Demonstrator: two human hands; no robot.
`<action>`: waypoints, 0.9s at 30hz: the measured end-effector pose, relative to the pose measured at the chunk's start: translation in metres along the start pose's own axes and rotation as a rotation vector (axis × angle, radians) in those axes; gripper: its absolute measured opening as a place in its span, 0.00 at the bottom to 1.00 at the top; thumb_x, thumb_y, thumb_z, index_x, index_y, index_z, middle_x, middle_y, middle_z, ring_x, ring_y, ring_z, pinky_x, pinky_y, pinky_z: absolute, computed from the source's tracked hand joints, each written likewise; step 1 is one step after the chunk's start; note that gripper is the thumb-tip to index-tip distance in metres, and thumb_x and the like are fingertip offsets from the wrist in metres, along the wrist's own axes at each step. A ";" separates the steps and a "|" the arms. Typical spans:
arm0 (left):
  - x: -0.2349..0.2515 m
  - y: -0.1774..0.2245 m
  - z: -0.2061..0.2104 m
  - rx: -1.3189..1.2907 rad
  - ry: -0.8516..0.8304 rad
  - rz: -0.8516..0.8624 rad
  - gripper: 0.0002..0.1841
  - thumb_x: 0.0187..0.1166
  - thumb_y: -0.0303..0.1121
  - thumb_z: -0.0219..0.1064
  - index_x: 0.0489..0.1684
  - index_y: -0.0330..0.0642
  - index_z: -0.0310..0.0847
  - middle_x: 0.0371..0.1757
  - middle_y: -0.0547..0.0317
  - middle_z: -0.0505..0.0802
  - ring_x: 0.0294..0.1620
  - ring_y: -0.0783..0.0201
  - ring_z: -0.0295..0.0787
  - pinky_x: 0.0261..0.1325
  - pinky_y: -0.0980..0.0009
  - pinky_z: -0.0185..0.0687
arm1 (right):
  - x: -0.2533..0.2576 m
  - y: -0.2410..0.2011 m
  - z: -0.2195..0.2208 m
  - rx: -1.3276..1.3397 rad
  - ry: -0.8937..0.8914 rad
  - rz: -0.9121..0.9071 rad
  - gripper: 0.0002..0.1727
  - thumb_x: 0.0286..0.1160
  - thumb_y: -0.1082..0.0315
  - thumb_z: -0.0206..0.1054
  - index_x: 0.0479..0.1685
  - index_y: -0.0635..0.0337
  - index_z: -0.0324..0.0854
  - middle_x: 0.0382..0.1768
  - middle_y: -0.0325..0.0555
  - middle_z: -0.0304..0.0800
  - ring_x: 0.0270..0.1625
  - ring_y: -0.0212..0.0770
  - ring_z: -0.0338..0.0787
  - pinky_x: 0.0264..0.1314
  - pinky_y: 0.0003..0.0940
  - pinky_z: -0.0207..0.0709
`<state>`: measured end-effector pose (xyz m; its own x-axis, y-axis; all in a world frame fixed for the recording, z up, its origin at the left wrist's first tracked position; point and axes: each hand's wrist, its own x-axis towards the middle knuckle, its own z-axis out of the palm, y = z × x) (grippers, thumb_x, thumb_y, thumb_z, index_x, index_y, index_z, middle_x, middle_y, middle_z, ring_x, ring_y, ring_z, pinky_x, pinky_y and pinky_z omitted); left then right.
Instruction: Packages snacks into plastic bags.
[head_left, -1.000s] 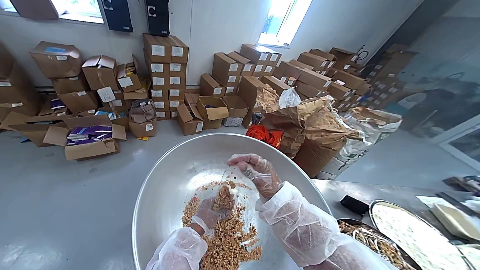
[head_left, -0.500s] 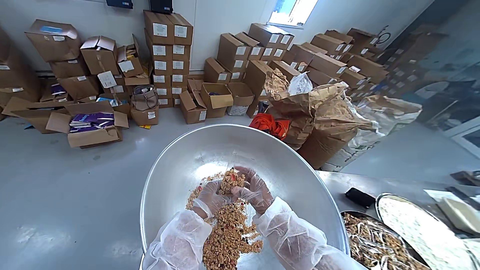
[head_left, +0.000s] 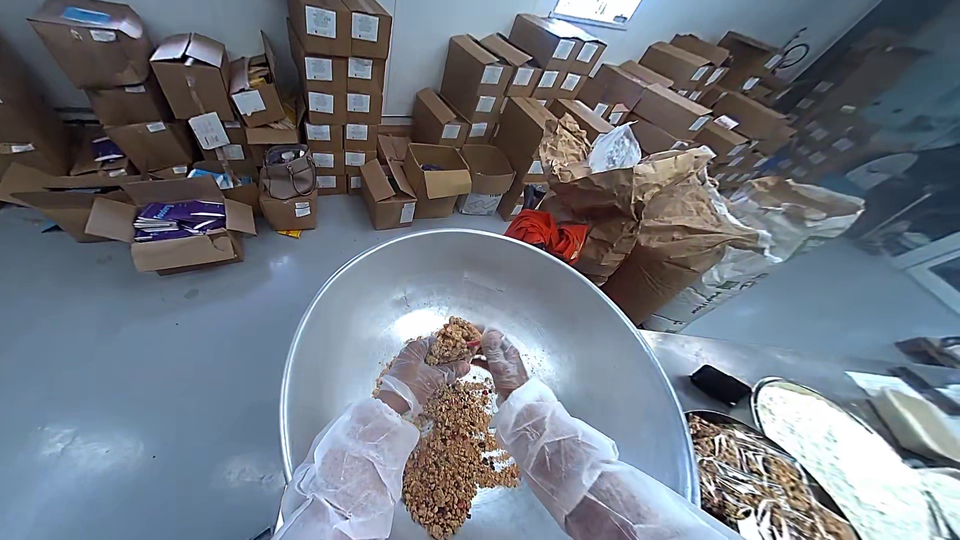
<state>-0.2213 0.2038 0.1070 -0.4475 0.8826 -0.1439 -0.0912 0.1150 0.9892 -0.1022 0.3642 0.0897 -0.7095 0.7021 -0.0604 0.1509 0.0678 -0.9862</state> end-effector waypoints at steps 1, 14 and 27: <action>0.001 0.001 0.000 -0.008 0.019 -0.005 0.25 0.70 0.25 0.77 0.69 0.40 0.80 0.57 0.47 0.92 0.55 0.57 0.90 0.61 0.57 0.85 | 0.003 0.016 0.000 -0.134 0.001 0.090 0.22 0.90 0.55 0.52 0.62 0.64 0.78 0.40 0.44 0.88 0.41 0.35 0.87 0.49 0.35 0.83; 0.010 0.005 0.003 0.085 -0.038 -0.087 0.30 0.69 0.24 0.78 0.74 0.35 0.75 0.65 0.42 0.89 0.64 0.53 0.87 0.70 0.56 0.80 | -0.021 0.079 -0.007 -0.822 -0.694 0.526 0.22 0.77 0.66 0.71 0.69 0.63 0.80 0.64 0.60 0.87 0.64 0.51 0.88 0.71 0.50 0.79; 0.034 -0.005 0.007 0.204 -0.125 -0.209 0.31 0.68 0.27 0.81 0.72 0.35 0.76 0.66 0.46 0.88 0.67 0.62 0.86 0.74 0.65 0.77 | -0.001 -0.191 -0.039 -0.555 -0.256 -0.076 0.13 0.67 0.83 0.73 0.49 0.64 0.88 0.46 0.51 0.92 0.40 0.41 0.91 0.45 0.39 0.88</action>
<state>-0.2297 0.2368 0.0977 -0.3241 0.8781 -0.3520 0.0160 0.3771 0.9260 -0.1038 0.3779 0.2845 -0.8647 0.4931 -0.0959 0.3805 0.5182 -0.7659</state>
